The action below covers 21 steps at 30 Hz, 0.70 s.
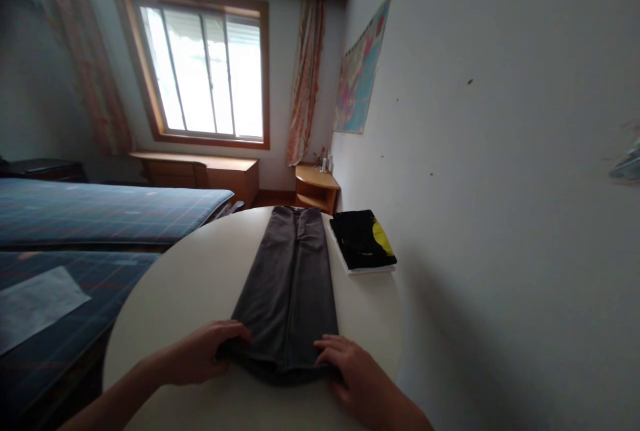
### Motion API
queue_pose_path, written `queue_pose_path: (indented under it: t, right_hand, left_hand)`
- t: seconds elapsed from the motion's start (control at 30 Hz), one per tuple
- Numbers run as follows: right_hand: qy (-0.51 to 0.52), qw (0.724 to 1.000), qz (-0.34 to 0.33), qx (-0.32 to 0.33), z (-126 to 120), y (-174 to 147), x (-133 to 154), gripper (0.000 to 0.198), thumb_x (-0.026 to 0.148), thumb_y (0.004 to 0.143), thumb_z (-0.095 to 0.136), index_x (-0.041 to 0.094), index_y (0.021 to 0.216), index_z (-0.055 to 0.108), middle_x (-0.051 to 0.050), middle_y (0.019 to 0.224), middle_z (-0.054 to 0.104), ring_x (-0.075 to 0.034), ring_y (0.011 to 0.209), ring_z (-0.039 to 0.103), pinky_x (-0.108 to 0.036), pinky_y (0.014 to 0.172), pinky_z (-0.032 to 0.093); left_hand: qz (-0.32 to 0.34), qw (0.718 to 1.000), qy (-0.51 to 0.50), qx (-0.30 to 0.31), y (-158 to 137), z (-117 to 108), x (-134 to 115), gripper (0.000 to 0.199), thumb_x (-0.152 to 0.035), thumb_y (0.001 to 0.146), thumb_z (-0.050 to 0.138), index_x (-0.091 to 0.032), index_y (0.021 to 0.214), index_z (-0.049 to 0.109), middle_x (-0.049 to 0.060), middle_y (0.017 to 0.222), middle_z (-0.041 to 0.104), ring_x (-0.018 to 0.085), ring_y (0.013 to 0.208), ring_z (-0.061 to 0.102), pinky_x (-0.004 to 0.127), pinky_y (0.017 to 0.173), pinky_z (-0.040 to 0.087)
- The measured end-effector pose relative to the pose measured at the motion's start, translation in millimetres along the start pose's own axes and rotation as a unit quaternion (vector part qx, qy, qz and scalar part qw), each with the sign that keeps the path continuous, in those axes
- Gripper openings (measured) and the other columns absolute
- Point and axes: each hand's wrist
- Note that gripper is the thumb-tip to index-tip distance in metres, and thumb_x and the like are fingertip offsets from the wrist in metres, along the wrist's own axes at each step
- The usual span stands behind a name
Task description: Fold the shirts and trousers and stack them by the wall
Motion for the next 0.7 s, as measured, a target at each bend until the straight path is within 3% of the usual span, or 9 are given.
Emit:
queue_pose_path:
  t: [0.1, 0.2, 0.27, 0.37, 0.5, 0.57, 0.7]
  right_hand:
    - [0.020, 1.000, -0.001, 0.011, -8.4, -3.6, 3.0, 0.041, 0.012, 0.080, 0.049, 0.023, 0.114, 0.068, -0.006, 0.128, 0.067, -0.022, 0.127, 0.054, -0.036, 0.109, 0.038]
    - [0.035, 0.999, 0.017, 0.019, -18.7, -5.0, 9.5, 0.028, 0.021, 0.087, 0.049, 0.025, 0.110, 0.066, -0.003, 0.101, 0.073, -0.020, 0.094, 0.067, -0.030, 0.084, 0.049]
    - [0.033, 0.999, 0.019, 0.019, -28.7, -3.6, 13.0, 0.021, 0.027, 0.089, 0.051, 0.025, 0.105, 0.064, -0.001, 0.088, 0.071, -0.017, 0.078, 0.064, -0.026, 0.071, 0.047]
    - [0.036, 0.999, -0.009, -0.004, -48.7, 6.0, 12.4, 0.018, 0.031, 0.088, 0.056, 0.024, 0.102, 0.064, 0.000, 0.087, 0.068, -0.016, 0.077, 0.060, -0.025, 0.070, 0.046]
    - [0.078, 0.994, -0.034, -0.071, -79.6, 40.2, -3.2, 0.024, 0.039, 0.089, 0.057, 0.019, 0.100, 0.064, -0.001, 0.085, 0.066, -0.016, 0.078, 0.058, -0.026, 0.070, 0.046]
    - [0.101, 0.987, -0.025, -0.119, -93.5, 64.9, -15.0, 0.030, 0.044, 0.088, 0.058, 0.017, 0.101, 0.064, -0.002, 0.085, 0.065, -0.016, 0.077, 0.058, -0.026, 0.068, 0.047]
    - [0.131, 0.972, -0.041, -0.192, -106.6, 117.5, -41.5, 0.036, 0.046, 0.088, 0.057, 0.014, 0.106, 0.063, -0.006, 0.096, 0.068, -0.020, 0.087, 0.062, -0.032, 0.078, 0.050]
  left_hand:
    - [-0.023, 1.000, -0.010, 0.011, -5.6, -3.6, 1.0, 0.049, -0.010, 0.068, 0.056, -0.028, 0.112, 0.067, 0.002, 0.108, 0.069, 0.021, 0.102, 0.062, 0.031, 0.093, 0.047]
    - [-0.033, 0.999, -0.022, 0.030, -10.4, -11.0, -2.3, 0.042, -0.019, 0.074, 0.057, -0.028, 0.114, 0.068, 0.002, 0.103, 0.069, 0.021, 0.092, 0.063, 0.030, 0.084, 0.049]
    - [-0.036, 0.997, -0.049, 0.050, -11.6, -19.5, -6.9, 0.038, -0.023, 0.076, 0.057, -0.026, 0.113, 0.068, 0.002, 0.097, 0.069, 0.018, 0.083, 0.062, 0.027, 0.074, 0.050]
    - [-0.026, 0.994, -0.100, 0.036, -5.2, -38.9, -14.4, 0.037, -0.026, 0.077, 0.057, -0.023, 0.113, 0.065, 0.001, 0.089, 0.067, 0.015, 0.074, 0.058, 0.023, 0.064, 0.048]
    - [0.010, 0.993, -0.110, -0.039, 27.1, -74.9, -18.6, 0.037, -0.029, 0.079, 0.055, -0.017, 0.113, 0.064, 0.001, 0.085, 0.065, 0.015, 0.072, 0.057, 0.022, 0.062, 0.046]
    - [0.022, 0.990, -0.076, -0.114, 51.4, -92.9, -15.8, 0.036, -0.027, 0.080, 0.054, -0.016, 0.113, 0.064, 0.002, 0.089, 0.067, 0.016, 0.077, 0.059, 0.025, 0.068, 0.048]
    - [0.018, 0.980, 0.011, -0.196, 101.6, -112.7, 3.0, 0.040, -0.023, 0.083, 0.051, -0.015, 0.121, 0.063, 0.005, 0.098, 0.071, 0.020, 0.087, 0.064, 0.031, 0.081, 0.050]
Point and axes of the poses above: each hand's wrist, its own y-axis towards the middle knuckle, its own z-axis out of the palm, x = y × z
